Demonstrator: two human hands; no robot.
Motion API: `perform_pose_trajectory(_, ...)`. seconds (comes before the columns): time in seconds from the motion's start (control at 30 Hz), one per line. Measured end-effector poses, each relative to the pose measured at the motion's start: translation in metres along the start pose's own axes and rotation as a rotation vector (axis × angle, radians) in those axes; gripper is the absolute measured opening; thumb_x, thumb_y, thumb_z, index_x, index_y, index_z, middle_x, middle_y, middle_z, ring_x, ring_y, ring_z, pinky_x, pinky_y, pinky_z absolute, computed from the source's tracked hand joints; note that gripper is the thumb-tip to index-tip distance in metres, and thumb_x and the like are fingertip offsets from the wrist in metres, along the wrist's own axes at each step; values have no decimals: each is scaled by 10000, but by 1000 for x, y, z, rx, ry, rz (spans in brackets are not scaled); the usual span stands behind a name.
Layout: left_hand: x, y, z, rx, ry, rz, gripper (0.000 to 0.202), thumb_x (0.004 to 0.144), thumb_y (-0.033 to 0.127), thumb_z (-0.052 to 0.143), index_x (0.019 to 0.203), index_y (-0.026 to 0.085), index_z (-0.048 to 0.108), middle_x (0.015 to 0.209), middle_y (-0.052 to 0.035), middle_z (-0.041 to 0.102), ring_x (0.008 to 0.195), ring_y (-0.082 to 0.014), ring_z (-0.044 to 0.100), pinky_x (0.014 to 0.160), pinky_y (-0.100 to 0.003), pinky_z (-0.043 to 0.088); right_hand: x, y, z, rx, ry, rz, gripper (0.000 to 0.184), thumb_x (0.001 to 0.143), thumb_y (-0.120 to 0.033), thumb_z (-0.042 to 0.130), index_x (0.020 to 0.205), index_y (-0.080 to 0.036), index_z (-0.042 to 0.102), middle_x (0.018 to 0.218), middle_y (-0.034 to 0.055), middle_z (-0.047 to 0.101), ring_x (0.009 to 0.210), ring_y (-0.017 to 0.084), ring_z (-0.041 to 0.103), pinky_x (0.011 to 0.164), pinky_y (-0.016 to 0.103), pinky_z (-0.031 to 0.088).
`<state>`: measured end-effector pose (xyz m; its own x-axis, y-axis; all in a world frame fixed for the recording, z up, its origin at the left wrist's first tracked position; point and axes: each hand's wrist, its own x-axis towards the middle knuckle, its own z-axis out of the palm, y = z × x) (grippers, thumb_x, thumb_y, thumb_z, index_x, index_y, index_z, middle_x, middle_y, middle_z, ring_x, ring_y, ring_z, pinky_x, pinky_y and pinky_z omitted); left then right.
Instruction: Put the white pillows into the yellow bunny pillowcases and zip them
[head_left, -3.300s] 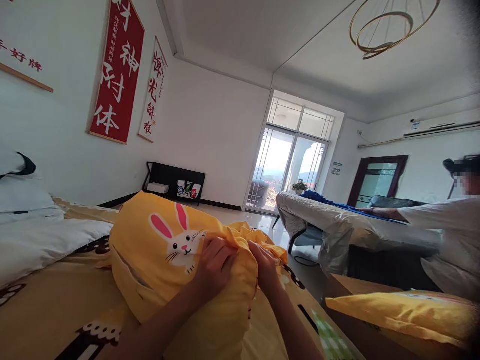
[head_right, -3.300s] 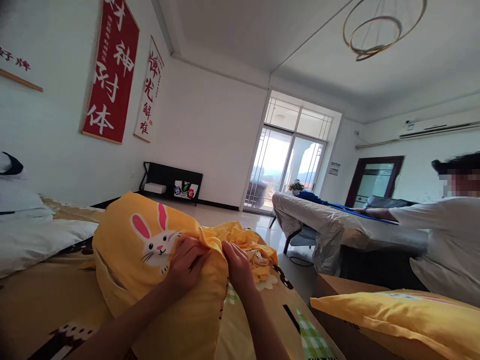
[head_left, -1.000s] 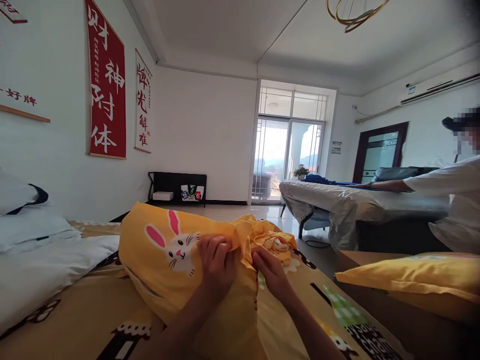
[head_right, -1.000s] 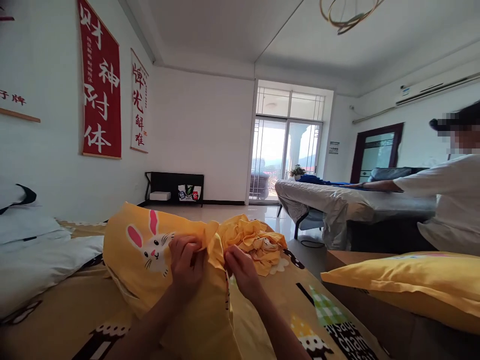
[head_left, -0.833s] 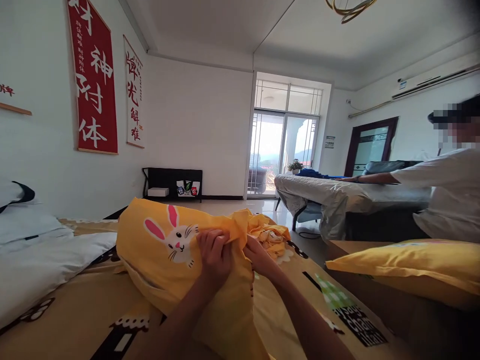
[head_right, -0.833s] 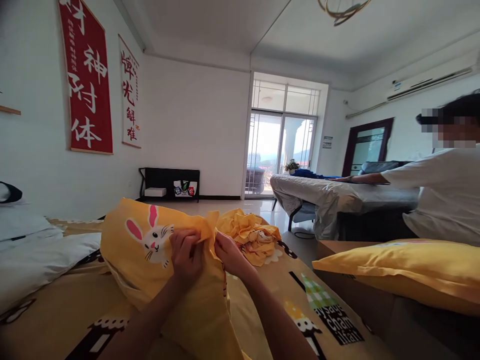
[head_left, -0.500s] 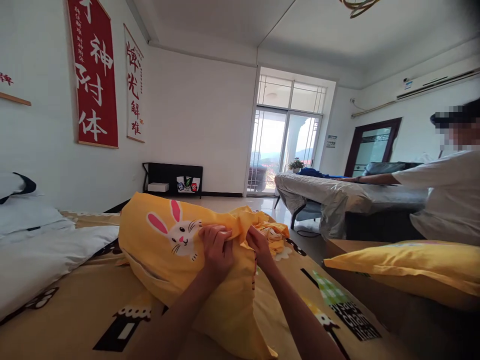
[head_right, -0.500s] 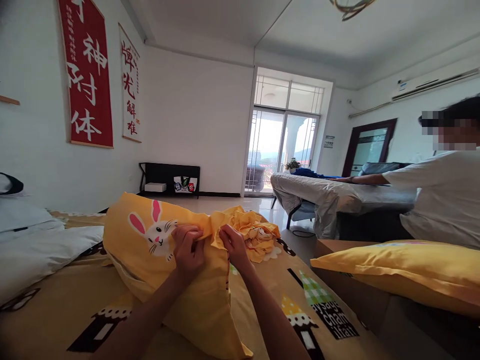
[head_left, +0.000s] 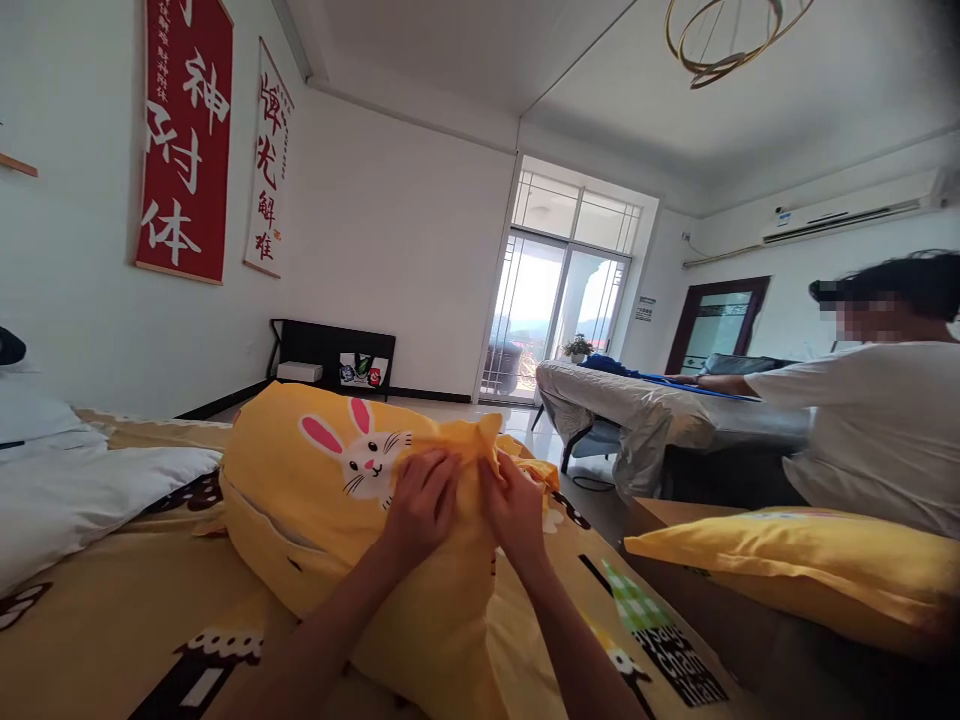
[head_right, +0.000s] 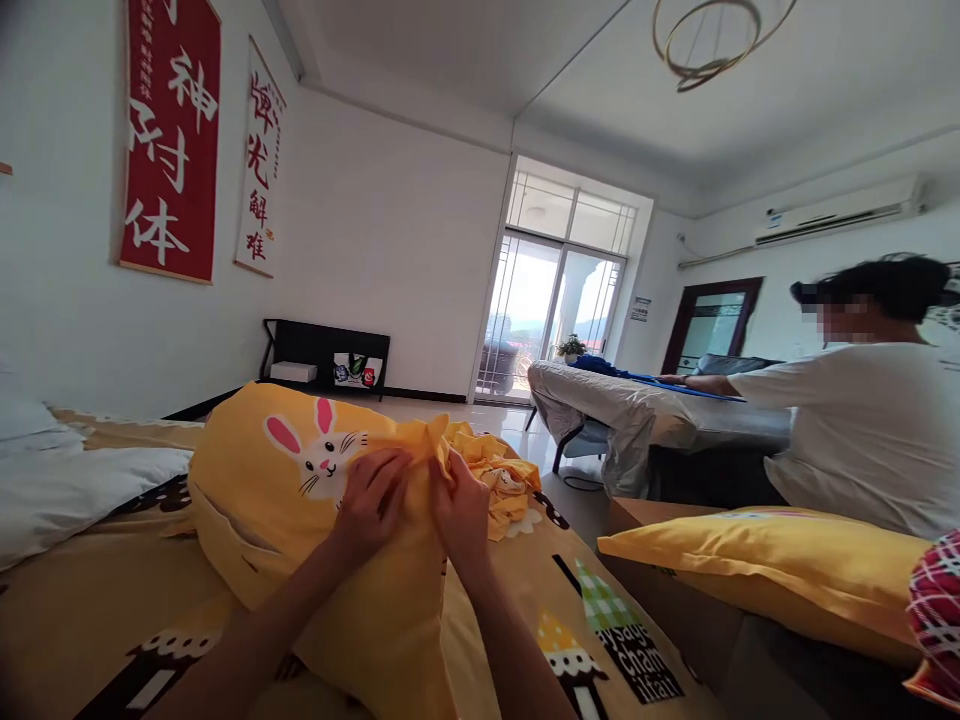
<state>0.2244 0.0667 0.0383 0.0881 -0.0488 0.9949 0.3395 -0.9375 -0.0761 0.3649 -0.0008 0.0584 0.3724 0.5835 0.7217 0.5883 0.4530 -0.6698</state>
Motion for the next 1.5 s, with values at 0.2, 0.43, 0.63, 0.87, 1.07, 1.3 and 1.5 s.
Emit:
perform_pose_trajectory(0.2,10,-61,-46,122,-80,-95,299,941,202,420,1181,178,595,1102,-118,660,1077,-226,588,946,-381,449,4,49,17,388,-16,279,573,699,-759,570,567,-208,482,540,-14,499,529,126,431,466,253,339)
perform_pose_trajectory(0.43,51,-83,-41,31,-583,-186,426,990,367,289,1268,217,576,1277,-87,628,1248,-246,513,1019,-429,372,-25,28,10,268,36,160,531,811,-693,506,590,-212,466,580,-7,504,582,134,461,514,252,394)
perform_pose_trajectory(0.63,37,-100,-47,-68,-774,-337,502,984,505,252,1087,191,630,1114,-95,680,1023,-240,593,923,-372,396,-79,41,21,-30,-3,106,481,678,-539,736,996,-207,598,953,74,692,857,235,632,733,330,518)
perform_pose_trajectory(0.87,23,-144,-72,185,-778,-379,419,874,546,409,920,205,647,898,-51,708,925,-244,594,940,-364,361,-100,67,63,53,189,168,368,806,-513,607,981,-188,604,850,82,711,736,222,646,645,315,503)
perform_pose_trajectory(1.07,50,-120,-77,433,-537,-422,497,902,524,296,516,217,359,535,-41,474,628,-196,457,754,-339,359,-78,41,45,68,325,84,469,870,-627,446,632,-224,485,527,-25,490,527,126,408,506,255,349)
perform_pose_trajectory(1.3,124,-91,-107,654,-458,-332,618,938,556,229,540,153,474,531,18,369,620,-117,450,787,-303,339,-10,18,-24,-49,19,24,484,891,-612,422,637,-210,517,593,-6,550,580,133,465,545,251,341)
perform_pose_trajectory(1.5,46,-138,-98,590,-772,-617,582,915,548,266,776,146,665,743,-109,669,833,-268,618,797,-355,391,-92,96,13,-110,-282,198,476,864,-605,464,1059,-207,639,881,55,711,825,214,655,683,299,486)
